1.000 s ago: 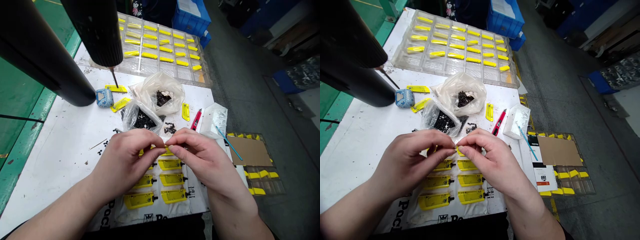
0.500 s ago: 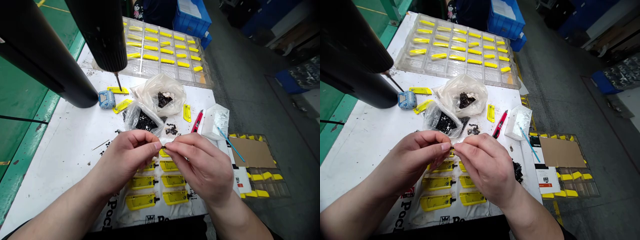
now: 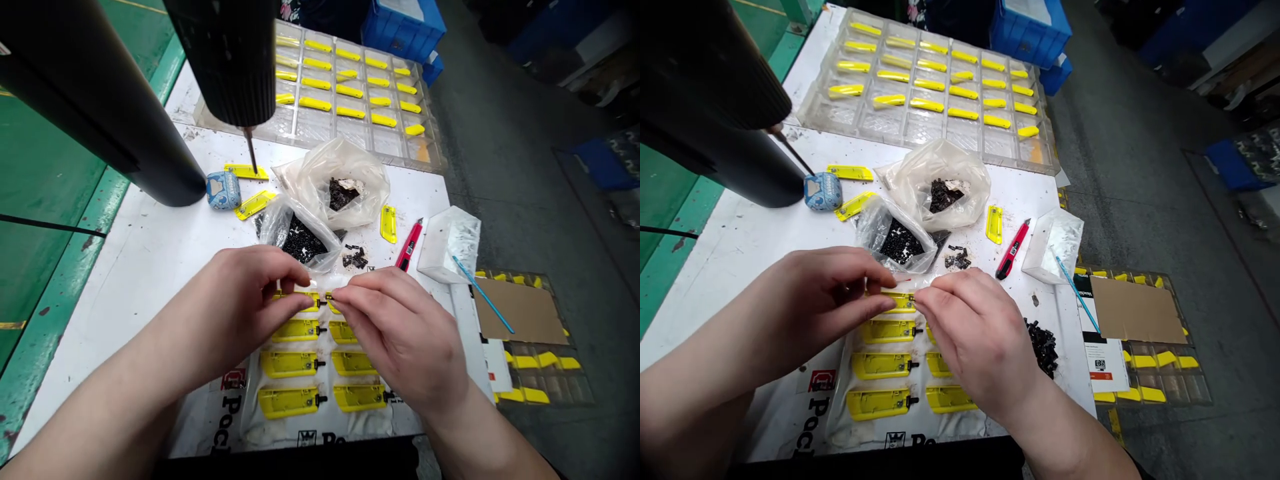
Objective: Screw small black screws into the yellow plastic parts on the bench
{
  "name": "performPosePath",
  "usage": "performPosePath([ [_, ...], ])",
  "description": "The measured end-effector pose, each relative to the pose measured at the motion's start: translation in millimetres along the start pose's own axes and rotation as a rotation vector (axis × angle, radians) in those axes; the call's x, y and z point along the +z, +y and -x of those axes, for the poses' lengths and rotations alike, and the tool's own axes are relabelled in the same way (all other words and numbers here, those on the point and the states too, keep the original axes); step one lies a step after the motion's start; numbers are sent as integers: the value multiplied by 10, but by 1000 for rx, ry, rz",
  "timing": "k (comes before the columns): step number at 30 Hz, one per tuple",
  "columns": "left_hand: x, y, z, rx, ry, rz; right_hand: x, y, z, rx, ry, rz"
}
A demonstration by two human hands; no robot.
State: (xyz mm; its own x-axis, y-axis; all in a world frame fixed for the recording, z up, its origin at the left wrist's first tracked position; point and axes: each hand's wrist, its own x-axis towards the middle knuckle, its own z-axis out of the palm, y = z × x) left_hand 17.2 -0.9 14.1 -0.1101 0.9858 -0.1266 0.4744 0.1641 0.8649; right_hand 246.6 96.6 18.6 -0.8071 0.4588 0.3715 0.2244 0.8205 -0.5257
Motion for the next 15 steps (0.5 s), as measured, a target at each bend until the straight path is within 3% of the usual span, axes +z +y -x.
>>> performPosePath([
  [3,-34,-84,-28,142,-61,-376,89,3,9,48,-115,81],
  [7,-11,-55,-68,99,-252,-653,179,-2,17,80,-206,156],
  [10,6,-43,-78,131,-298,-688,208,-2,18,79,-221,159],
  [15,31,-100,-65,186,-261,-688,227,13,20,81,-233,161],
])
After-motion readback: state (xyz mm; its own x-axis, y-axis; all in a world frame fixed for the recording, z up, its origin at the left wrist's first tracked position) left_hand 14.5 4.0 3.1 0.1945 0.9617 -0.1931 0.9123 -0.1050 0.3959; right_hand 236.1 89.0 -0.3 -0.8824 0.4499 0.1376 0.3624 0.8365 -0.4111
